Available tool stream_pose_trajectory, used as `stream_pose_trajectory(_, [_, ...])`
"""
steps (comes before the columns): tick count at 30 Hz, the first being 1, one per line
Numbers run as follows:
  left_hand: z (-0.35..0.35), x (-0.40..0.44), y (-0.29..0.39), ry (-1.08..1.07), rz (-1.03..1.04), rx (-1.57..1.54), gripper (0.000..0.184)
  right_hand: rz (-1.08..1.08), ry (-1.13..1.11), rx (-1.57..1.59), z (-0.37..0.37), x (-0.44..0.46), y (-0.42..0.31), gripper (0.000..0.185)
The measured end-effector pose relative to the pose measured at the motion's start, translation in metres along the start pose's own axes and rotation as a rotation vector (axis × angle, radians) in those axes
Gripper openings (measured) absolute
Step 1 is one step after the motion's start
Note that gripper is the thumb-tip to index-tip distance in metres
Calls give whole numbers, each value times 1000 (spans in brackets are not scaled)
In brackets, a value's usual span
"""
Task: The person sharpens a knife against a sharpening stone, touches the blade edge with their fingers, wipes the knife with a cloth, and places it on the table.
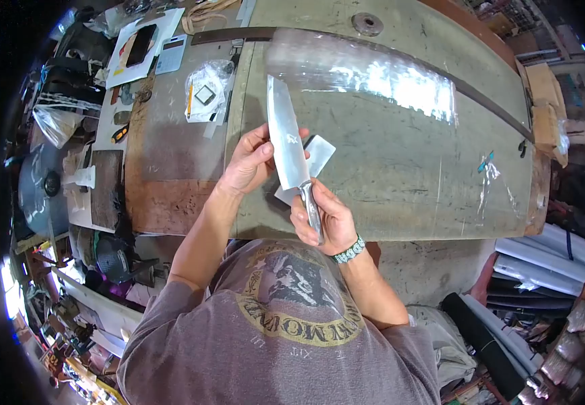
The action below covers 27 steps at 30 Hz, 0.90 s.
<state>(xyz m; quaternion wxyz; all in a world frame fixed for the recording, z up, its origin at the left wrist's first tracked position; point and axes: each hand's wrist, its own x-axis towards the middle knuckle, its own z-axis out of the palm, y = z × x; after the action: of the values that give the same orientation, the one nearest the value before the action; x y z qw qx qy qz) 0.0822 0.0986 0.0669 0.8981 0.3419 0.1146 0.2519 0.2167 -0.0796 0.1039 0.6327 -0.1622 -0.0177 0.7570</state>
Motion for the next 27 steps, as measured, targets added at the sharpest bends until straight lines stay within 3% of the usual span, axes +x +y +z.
stream_pose_trajectory(4, [3, 3, -1, 43, 16, 117, 84, -117, 277, -332, 0, 3, 8, 39])
stream_pose_trajectory(7, [7, 7, 5, -1, -30, 82, 85, -12, 168, -287, -11, -4, -2, 38])
stream_pose_trajectory(11, [23, 11, 16, 143, -49, 405, 78, -12, 160, -323, -14, -9, -2, 39])
stream_pose_trajectory(18, [35, 8, 16, 137, -48, 443, 62, 35, 37, -140, -26, -16, -8, 41])
stream_pose_trajectory(22, [33, 15, 17, 248, -44, 351, 58, 19, 36, -193, -33, -19, -7, 40])
stream_pose_trajectory(27, [35, 23, 28, 311, -59, 492, 56, 20, 27, -210, -36, -22, -5, 39])
